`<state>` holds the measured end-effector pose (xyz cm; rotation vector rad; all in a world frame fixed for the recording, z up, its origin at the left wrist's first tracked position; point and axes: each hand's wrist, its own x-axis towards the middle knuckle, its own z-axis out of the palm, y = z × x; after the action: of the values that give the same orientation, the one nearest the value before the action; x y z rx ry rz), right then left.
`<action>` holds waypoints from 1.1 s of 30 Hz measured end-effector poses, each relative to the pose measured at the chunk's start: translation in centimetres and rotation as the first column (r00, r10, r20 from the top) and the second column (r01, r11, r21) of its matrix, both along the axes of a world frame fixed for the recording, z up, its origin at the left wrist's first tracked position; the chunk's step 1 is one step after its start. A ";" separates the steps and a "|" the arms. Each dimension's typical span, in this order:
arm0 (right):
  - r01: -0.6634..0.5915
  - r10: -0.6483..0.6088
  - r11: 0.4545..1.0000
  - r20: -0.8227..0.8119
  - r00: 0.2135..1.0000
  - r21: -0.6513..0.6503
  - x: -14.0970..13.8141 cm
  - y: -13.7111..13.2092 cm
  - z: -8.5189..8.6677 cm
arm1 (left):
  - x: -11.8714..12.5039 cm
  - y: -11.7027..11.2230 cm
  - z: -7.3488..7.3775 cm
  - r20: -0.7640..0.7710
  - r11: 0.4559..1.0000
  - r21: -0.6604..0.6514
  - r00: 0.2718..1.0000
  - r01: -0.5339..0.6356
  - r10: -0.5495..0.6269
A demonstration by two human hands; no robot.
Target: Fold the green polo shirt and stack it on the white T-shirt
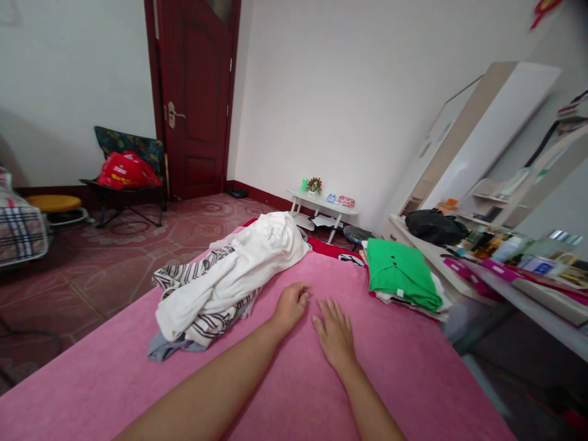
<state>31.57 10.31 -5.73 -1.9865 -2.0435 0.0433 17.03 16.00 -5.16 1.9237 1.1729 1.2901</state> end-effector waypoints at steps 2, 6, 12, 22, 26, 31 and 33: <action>-0.037 0.039 0.998 -0.045 0.998 0.051 0.9 0.1 -0.2 | -1.1 -0.7 1.7 -0.055 0.998 0.065 0.998 -0.025 0.028; -0.092 0.119 0.982 -0.162 0.980 0.166 2.4 0.8 -1.1 | -4.9 -1.0 6.2 -0.291 0.915 0.321 0.894 -0.245 0.342; -0.087 0.140 0.976 -0.274 0.951 0.198 2.7 1.2 -1.7 | -10.6 1.0 8.6 -0.467 0.717 0.290 0.560 -0.634 0.684; -0.083 0.163 0.974 -0.396 0.904 0.212 2.6 1.0 -1.4 | -10.9 0.8 10.6 -0.664 0.832 0.154 0.568 -0.534 0.487; -0.024 0.168 0.972 -0.623 0.764 0.234 2.8 1.3 -1.4 | -6.5 -1.6 11.5 -0.697 0.937 0.158 0.637 -0.313 0.330; 0.128 0.100 0.970 -0.824 0.558 0.205 3.6 0.9 -0.2 | 1.3 -8.6 10.3 -0.764 0.991 0.031 0.642 0.132 -0.062; 0.158 0.081 0.967 -0.830 0.552 0.200 3.8 0.6 0.4 | 3.2 -11.4 9.6 -0.783 0.898 -0.144 0.507 0.416 -0.361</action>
<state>35.42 10.89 -5.29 -1.3999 -1.2699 0.5827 20.22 4.65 4.45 2.7291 0.9382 0.1515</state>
